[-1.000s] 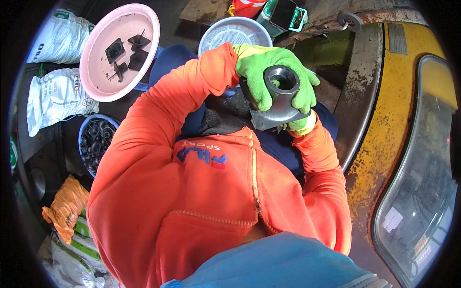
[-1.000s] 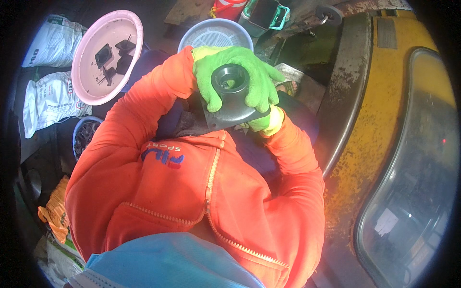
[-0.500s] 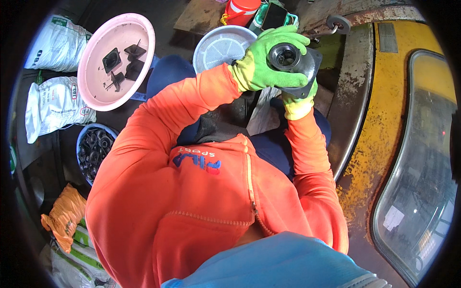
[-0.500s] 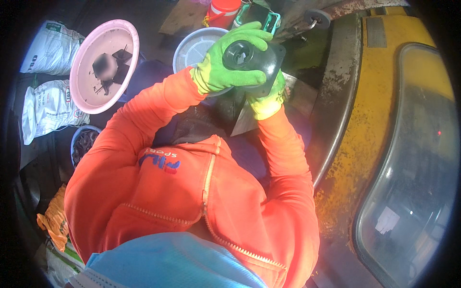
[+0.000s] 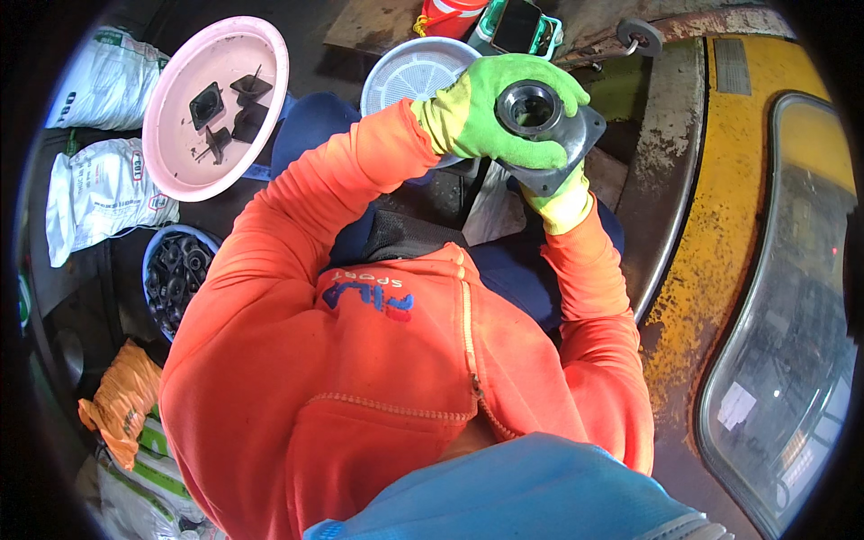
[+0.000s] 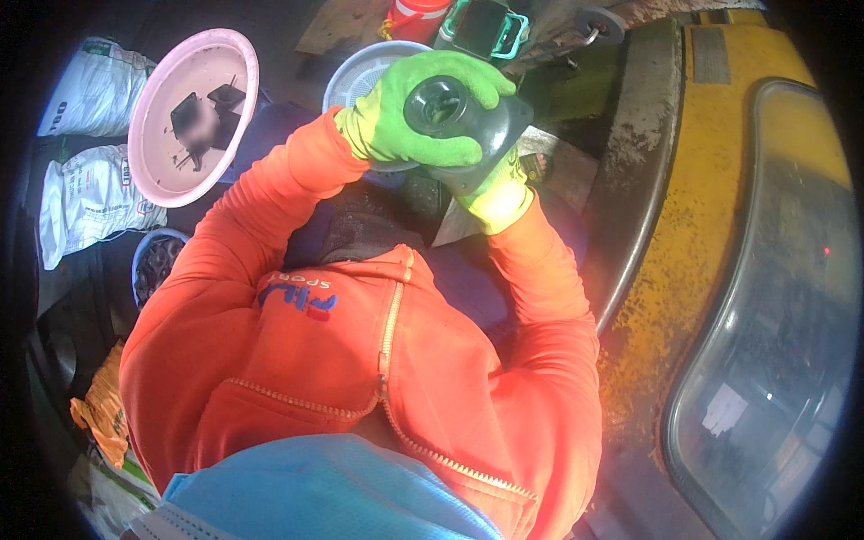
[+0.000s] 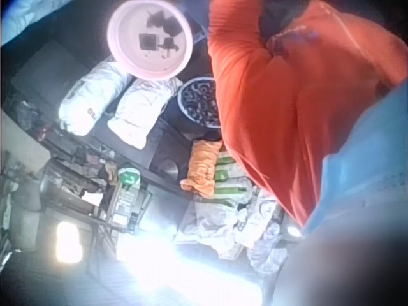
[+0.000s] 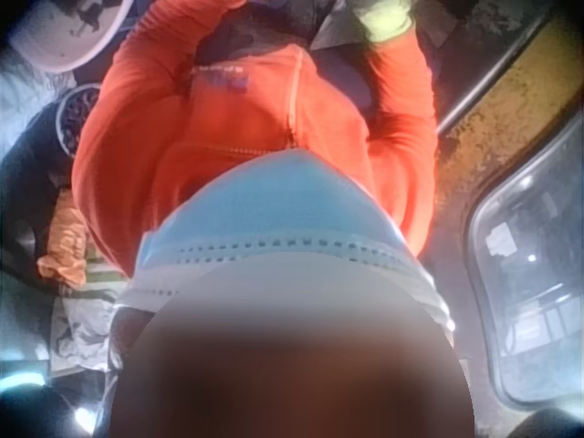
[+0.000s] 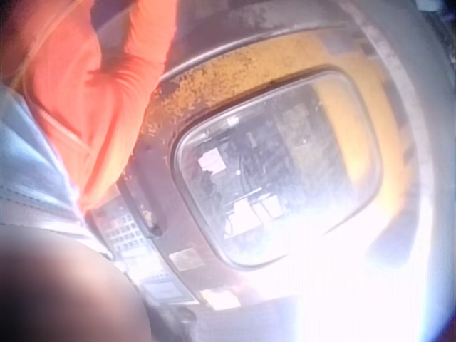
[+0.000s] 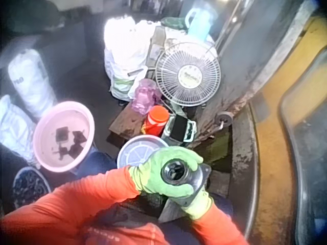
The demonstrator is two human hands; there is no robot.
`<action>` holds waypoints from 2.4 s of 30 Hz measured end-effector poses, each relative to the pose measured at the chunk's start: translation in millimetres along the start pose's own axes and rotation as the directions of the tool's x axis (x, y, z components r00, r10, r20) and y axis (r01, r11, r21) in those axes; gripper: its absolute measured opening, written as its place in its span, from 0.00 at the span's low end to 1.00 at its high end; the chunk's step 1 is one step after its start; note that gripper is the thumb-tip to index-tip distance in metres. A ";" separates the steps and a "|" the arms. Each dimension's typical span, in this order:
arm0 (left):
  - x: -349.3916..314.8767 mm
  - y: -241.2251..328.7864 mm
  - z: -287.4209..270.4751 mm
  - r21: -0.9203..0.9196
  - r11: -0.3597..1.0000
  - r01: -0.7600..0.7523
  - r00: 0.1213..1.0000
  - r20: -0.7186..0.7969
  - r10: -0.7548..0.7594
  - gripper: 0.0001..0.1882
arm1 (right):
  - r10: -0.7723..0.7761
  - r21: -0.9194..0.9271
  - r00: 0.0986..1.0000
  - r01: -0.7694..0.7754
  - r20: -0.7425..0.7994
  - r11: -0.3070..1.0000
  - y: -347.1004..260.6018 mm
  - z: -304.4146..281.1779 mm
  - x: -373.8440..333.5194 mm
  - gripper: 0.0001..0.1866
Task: The person sits on the floor and repeatedly cleans small black molded parts by hand. They pick each part from a white bucket, wipe the interior and exterior surfaces, and place the cleaned parts into a pink basin. The process is repeated for multiple units.
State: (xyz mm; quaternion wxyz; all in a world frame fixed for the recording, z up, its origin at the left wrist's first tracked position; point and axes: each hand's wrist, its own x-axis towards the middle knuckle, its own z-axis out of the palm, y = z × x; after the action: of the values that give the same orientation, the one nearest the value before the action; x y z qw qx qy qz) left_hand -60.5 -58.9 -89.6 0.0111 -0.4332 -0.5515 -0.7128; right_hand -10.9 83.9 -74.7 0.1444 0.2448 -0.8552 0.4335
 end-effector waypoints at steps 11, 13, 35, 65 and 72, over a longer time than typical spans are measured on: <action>9.8 -0.8 -15.9 -0.236 0.967 0.099 0.930 0.367 -0.006 0.24 | -0.107 -0.226 0.985 0.136 0.136 0.965 16.6 1.0 -32.6 0.18; 13.1 -5.2 -15.6 -0.217 0.975 0.044 0.959 0.281 0.019 0.24 | 0.257 0.530 0.944 -0.329 0.206 0.782 19.0 -2.6 -31.0 0.19; 3.0 8.1 -9.0 -0.065 0.994 0.083 0.981 0.179 -0.071 0.29 | 0.058 -0.044 0.994 -0.054 0.093 0.998 -3.8 -3.2 -17.5 0.26; -0.1 4.7 10.1 0.046 0.996 -0.075 0.993 -0.085 0.079 0.28 | 0.014 0.038 0.997 -0.017 0.071 0.999 -7.4 -10.4 -4.3 0.20; 1.3 6.2 -4.9 -0.083 0.996 -0.008 0.985 0.170 0.022 0.26 | 0.206 0.219 0.962 -0.243 0.179 0.945 -11.4 -11.8 -16.5 0.14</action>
State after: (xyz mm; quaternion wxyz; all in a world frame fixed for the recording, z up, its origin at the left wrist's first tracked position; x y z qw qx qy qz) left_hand -61.2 -64.6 -84.1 -0.0485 -0.4970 -0.5172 -0.6950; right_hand 9.6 92.5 -67.8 -0.0029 0.1939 -0.8277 0.5266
